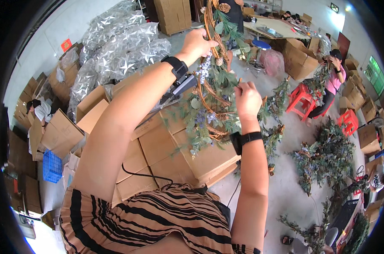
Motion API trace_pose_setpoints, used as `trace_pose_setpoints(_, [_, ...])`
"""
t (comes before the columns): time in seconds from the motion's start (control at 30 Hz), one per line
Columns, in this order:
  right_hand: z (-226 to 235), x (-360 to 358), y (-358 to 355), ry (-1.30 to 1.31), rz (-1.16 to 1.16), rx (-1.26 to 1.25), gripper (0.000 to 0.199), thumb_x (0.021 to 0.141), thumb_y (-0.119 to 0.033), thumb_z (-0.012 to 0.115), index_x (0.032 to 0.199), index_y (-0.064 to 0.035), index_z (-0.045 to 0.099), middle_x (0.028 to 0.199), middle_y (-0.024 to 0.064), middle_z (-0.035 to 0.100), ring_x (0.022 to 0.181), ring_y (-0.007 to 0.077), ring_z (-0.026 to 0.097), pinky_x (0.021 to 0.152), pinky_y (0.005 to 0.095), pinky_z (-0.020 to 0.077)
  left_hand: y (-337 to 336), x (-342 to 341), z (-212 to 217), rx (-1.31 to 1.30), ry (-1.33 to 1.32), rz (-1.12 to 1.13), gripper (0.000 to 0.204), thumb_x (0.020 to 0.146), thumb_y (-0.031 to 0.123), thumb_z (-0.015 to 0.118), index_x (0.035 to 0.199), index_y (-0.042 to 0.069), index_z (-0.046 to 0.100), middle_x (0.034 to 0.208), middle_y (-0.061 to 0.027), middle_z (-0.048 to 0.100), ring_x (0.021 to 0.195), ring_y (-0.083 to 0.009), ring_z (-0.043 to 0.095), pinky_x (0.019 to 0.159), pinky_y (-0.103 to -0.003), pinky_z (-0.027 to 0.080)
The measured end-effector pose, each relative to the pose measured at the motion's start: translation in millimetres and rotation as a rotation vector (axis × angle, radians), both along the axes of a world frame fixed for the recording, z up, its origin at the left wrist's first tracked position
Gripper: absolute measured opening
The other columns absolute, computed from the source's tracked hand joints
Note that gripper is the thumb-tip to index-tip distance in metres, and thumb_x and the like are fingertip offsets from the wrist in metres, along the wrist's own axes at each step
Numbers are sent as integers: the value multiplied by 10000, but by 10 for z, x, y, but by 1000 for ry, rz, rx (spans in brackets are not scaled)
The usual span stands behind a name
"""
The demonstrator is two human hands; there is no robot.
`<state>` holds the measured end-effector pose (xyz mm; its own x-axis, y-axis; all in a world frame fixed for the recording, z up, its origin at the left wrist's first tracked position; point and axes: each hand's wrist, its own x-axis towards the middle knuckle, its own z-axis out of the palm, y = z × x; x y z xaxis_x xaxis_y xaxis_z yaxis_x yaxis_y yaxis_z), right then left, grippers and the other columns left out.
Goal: The recorder is inspecting and assembling decorative floral/evergreen wreaths in a warehouse or workshop environment.
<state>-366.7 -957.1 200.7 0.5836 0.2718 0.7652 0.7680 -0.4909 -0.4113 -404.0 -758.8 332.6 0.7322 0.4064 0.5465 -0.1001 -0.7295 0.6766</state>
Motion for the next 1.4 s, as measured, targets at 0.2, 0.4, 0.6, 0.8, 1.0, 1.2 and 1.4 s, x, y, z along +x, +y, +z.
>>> trace_pose_setpoints(0.2, [-24, 9, -3, 11, 4, -42, 141, 746, -199, 715, 793, -80, 657, 808, 76, 604, 719, 318, 615, 650, 414, 494, -67, -9, 74, -34, 89, 33, 255, 788, 140, 744, 897, -26, 583, 647, -108, 649, 535, -152, 655, 452, -270, 521])
trace_pose_setpoints(0.4, [-30, -32, 15, 31, -4, 0, 147, 733, -179, 729, 785, -65, 651, 802, 87, 602, 705, 319, 611, 646, 415, 491, -72, -60, 74, -63, 60, 13, 304, 777, 137, 759, 912, -52, 563, 644, -119, 646, 520, -158, 651, 434, -269, 519])
trace_pose_setpoints(0.6, [-335, -58, 234, 215, 144, 158, 150, 726, -103, 722, 800, -5, 636, 795, 137, 610, 701, 323, 625, 646, 390, 499, -119, -77, 57, -84, 40, 11, 240, 740, 117, 754, 862, -32, 611, 658, -124, 651, 497, -185, 639, 454, -301, 505])
trace_pose_setpoints(0.8, [-593, -284, 425, 320, 244, 310, 209, 755, -27, 659, 957, 22, 640, 929, 151, 595, 720, 305, 633, 671, 358, 511, -61, -135, 29, -145, 15, -24, 208, 761, 107, 732, 883, -22, 624, 686, -116, 671, 487, -165, 632, 427, -285, 504])
trace_pose_setpoints(1.0, [-610, -361, 434, 257, 163, 283, 284, 745, -13, 648, 1025, 15, 611, 998, 157, 570, 768, 312, 608, 726, 391, 494, -26, -127, 3, -174, 13, -58, 222, 762, 96, 742, 874, -27, 596, 653, -110, 642, 490, -166, 629, 417, -280, 500])
trace_pose_setpoints(1.2, [-565, -442, 372, 349, 180, 232, 176, 747, -92, 695, 904, -67, 618, 798, 88, 594, 748, 290, 611, 677, 389, 489, 9, -129, -5, -194, 28, -83, 238, 762, 91, 744, 865, -26, 563, 656, -107, 633, 505, -165, 632, 418, -285, 509])
trace_pose_setpoints(1.4, [-588, -249, 369, 308, 113, 267, 99, 752, -82, 691, 836, -61, 642, 811, 102, 599, 728, 307, 612, 680, 394, 492, 15, -130, -15, -157, 42, -69, 259, 767, 112, 743, 891, -31, 566, 684, -115, 646, 520, -163, 641, 445, -279, 531])
